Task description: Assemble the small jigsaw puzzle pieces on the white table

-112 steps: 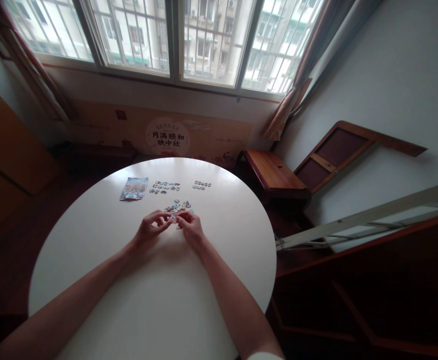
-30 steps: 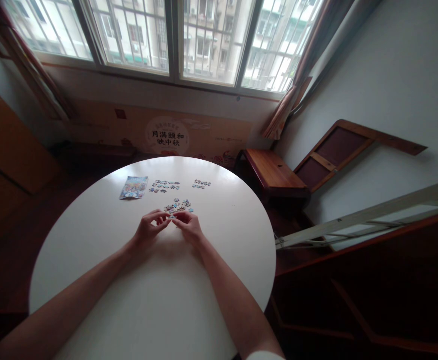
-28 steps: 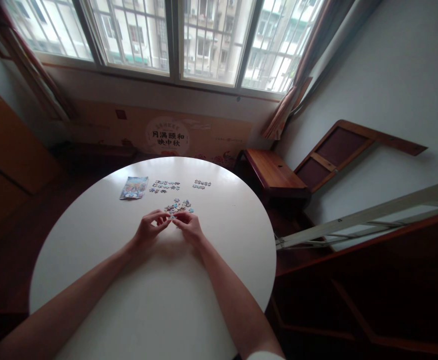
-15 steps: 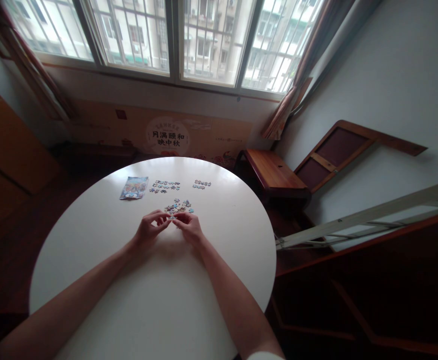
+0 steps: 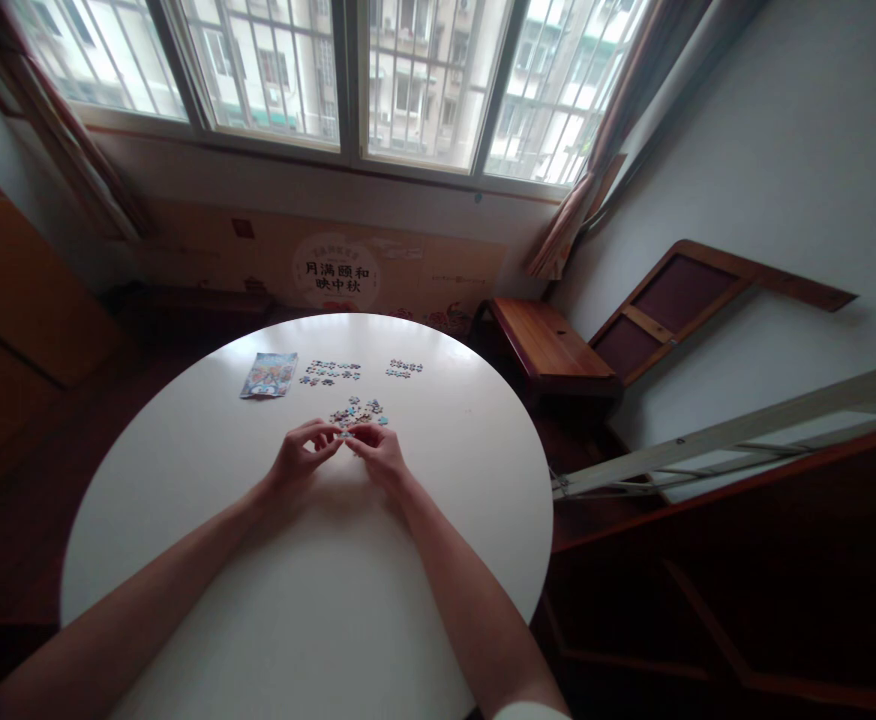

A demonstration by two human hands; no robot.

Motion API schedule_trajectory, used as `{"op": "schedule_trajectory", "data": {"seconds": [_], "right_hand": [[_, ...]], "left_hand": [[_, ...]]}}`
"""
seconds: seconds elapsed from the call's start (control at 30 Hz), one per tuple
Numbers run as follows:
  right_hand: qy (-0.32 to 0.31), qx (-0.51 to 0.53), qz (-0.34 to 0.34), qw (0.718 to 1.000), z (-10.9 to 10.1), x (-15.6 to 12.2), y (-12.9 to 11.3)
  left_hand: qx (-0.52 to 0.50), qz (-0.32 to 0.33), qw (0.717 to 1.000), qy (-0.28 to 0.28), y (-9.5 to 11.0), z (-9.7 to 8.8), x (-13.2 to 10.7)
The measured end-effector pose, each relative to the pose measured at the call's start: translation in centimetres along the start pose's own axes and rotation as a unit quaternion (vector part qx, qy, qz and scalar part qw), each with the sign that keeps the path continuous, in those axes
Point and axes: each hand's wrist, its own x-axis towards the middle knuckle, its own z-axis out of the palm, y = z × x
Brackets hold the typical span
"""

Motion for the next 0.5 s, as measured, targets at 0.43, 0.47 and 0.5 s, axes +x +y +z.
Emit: {"op": "schedule_trajectory", "data": {"seconds": [0.43, 0.47, 0.5], "right_hand": [[-0.008, -0.009, -0.01, 1.0, -0.03, -0.03, -0.1], [-0.008, -0.009, -0.009, 1.0, -0.03, -0.05, -0.11], [-0.008, -0.01, -0.008, 1.0, -0.02, -0.06, -0.11]], "left_hand": [[0.0, -0.009, 1.0, 0.0, 0.0, 0.02, -0.07], [0.0, -0.01, 1.0, 0.001, 0.0, 0.02, -0.07], [-0.001, -0.01, 1.0, 0.001, 0.01, 0.02, -0.07]]}}
